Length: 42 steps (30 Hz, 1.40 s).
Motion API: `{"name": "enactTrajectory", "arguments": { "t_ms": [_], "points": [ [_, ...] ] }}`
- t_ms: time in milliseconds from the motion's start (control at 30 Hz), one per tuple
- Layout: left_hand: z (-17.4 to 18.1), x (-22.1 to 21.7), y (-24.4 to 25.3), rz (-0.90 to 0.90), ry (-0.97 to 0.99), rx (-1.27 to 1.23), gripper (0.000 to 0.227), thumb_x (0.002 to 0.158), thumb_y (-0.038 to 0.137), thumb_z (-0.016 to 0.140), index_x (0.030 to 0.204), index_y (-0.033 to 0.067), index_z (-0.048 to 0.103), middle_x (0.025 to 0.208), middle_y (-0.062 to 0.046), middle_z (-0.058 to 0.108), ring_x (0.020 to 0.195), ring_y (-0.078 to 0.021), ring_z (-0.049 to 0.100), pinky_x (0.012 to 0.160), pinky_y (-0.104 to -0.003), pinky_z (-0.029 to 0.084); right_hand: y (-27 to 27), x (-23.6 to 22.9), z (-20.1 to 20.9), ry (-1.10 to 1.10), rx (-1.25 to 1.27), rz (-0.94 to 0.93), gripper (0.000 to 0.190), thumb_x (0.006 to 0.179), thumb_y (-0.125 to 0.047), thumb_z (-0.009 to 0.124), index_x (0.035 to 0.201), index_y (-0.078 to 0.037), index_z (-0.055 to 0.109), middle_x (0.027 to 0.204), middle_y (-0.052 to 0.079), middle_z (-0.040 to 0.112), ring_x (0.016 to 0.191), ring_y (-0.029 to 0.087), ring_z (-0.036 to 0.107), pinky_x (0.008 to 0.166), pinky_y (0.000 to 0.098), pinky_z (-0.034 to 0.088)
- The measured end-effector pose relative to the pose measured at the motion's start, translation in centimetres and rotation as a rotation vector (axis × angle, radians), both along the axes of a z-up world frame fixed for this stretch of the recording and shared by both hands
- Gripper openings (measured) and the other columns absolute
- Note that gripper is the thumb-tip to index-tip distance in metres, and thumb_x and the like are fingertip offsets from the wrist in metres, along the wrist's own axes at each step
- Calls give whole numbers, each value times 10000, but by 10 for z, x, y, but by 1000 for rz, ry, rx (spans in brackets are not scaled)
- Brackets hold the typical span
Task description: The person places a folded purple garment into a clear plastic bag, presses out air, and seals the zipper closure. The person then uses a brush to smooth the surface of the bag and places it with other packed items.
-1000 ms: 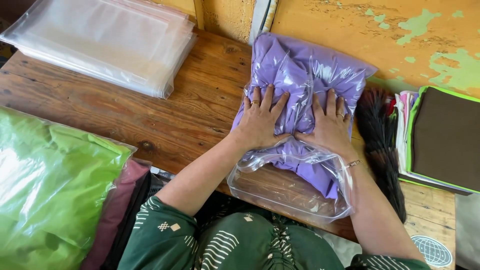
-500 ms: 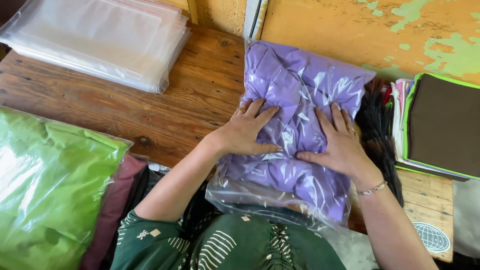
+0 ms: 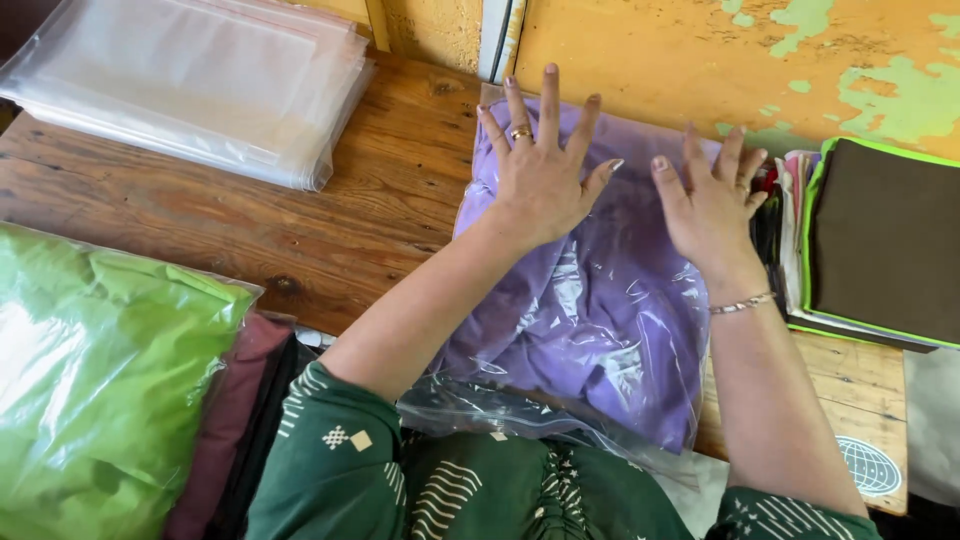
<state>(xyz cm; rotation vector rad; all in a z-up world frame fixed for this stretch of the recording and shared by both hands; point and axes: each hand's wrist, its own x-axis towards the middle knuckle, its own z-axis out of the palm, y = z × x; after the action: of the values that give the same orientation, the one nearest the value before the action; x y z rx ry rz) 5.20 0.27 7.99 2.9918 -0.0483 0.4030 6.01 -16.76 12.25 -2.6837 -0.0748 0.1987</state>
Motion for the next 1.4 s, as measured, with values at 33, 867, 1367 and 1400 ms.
{"name": "enactTrajectory", "arguments": {
  "t_ms": [33,867,1367,1400],
  "points": [
    [-12,2,-5,-3,-2,1,742,928,684,242,1514,234,168,1491,-211,-105,1342,-569,-27,1040,-763,102,3,3,-9,-2,1,-3,737,860,-615,229,1503,-258,172,1532,111,-118,1355,371,-199,1066,667,-57],
    [-48,16,-13,-28,296,-71,627,916,572,273,1480,300,239,1552,-152,79,1352,-569,-16,979,-789,-59,5,32,-96,-129,-304,43,687,917,-627,313,1502,-277,225,1526,213,152,1366,499,126,988,688,204],
    [-41,13,-14,-14,343,-69,628,895,570,305,1450,276,323,1524,-153,205,1350,-563,34,986,-774,-17,-2,40,-83,-19,-290,82,707,890,-700,281,1477,-307,264,1523,174,195,1373,471,175,1020,660,167],
    [-39,12,-14,-13,339,-74,623,898,571,308,1444,272,337,1520,-153,215,1350,-562,40,996,-767,-12,-3,41,-78,45,-270,98,729,880,-722,270,1485,-317,239,1540,162,150,1387,465,139,1042,655,145]
  ]
}}
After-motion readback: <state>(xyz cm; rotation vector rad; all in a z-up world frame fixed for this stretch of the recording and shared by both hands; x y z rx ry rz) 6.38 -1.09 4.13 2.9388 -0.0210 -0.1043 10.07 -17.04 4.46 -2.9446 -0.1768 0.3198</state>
